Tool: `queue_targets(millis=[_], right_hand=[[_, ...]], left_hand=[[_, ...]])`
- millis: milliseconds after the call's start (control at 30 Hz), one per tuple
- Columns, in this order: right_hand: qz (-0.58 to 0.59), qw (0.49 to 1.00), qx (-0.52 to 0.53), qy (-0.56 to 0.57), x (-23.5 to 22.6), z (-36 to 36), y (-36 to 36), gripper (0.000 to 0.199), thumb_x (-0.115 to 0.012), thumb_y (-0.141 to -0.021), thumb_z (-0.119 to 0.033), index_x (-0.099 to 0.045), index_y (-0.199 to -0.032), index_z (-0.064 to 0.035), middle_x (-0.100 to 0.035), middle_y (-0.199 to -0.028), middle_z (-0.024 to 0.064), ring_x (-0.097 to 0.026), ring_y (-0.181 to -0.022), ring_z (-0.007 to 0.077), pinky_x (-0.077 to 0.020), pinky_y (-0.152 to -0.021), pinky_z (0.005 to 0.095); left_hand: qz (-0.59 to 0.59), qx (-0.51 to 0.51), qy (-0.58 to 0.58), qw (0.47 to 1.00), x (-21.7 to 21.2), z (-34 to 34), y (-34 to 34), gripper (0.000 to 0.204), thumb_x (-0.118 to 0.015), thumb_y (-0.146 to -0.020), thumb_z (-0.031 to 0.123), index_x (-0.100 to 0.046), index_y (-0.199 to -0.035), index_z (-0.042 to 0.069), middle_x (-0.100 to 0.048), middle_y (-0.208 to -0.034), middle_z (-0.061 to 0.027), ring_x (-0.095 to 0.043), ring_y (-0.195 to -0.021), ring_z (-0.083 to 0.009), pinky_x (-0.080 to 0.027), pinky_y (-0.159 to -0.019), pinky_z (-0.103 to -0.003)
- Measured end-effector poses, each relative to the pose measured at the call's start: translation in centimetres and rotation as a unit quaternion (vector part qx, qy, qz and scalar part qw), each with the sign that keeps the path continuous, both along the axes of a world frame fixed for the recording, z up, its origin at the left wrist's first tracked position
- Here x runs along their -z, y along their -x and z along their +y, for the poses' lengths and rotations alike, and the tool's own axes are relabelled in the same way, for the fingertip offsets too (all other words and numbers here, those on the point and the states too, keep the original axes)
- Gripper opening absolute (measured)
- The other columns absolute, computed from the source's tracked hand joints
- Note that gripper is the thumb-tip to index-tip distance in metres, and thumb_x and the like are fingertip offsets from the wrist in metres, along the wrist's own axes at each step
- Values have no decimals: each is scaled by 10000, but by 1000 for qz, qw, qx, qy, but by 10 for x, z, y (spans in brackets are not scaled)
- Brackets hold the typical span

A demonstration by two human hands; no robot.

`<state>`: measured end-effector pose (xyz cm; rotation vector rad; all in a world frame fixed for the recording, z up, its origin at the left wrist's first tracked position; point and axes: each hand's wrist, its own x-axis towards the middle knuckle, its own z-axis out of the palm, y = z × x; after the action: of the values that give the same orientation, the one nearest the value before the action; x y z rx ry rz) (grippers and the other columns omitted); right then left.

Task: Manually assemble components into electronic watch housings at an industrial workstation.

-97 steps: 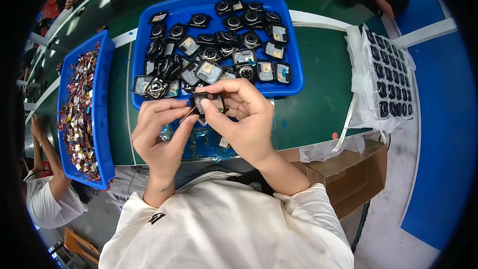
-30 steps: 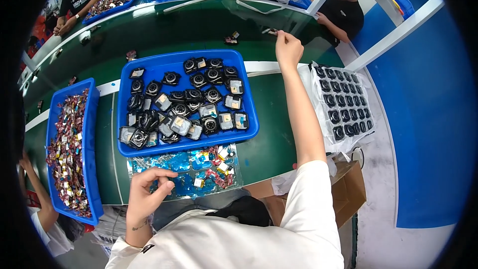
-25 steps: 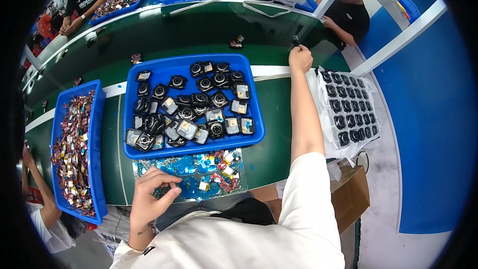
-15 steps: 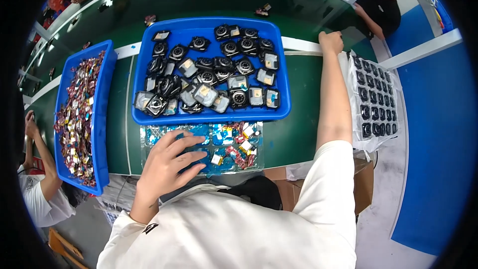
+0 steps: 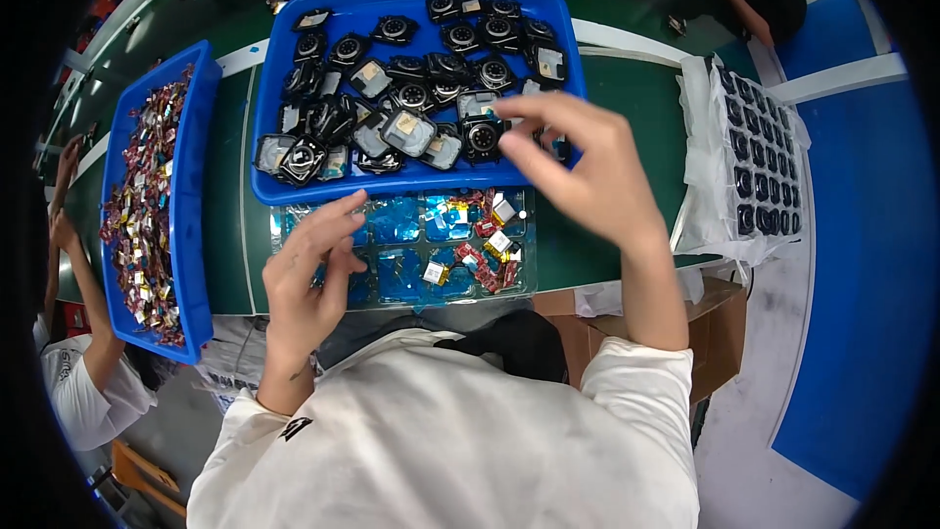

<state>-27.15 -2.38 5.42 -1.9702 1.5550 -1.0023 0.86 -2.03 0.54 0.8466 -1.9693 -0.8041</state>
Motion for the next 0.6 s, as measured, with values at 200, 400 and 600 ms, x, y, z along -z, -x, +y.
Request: queue_targets(millis=[200,400,600], right_hand=[[64,992,-111,22,17,48,-27,331,-758,-645,-74,-677,-964,-40,-624,-930,68,-575,-827,237,-478,-709,337],[132,989,-65,-1,27,63,-38,322,-775,-613,-102,-672,-915,-64,-568,-911,43,-528,-783,222,-456,-660,332],[118,992,-44,17,36,58,-42,250,-756,-650,-87,-673,-885,-65,-583,-897,42,-551,-804,216,-462,-667,328]], left_hand=[[2,-5,30,1000,-2,-1,3,380,-468,-663,-206,-596,-973,-29,-602,-1180,-217,-689,-793,-237,-545,-574,-271],[52,-27,-13,998,5,0,7,370,-446,-736,-208,-589,-1032,-38,-609,-1163,-225,-682,-780,-184,-542,-582,-223],[18,-65,-30,997,-1,3,8,301,-534,-789,-160,-614,-1045,-24,-642,-1109,-165,-596,-643,-96,-435,-527,-179]])
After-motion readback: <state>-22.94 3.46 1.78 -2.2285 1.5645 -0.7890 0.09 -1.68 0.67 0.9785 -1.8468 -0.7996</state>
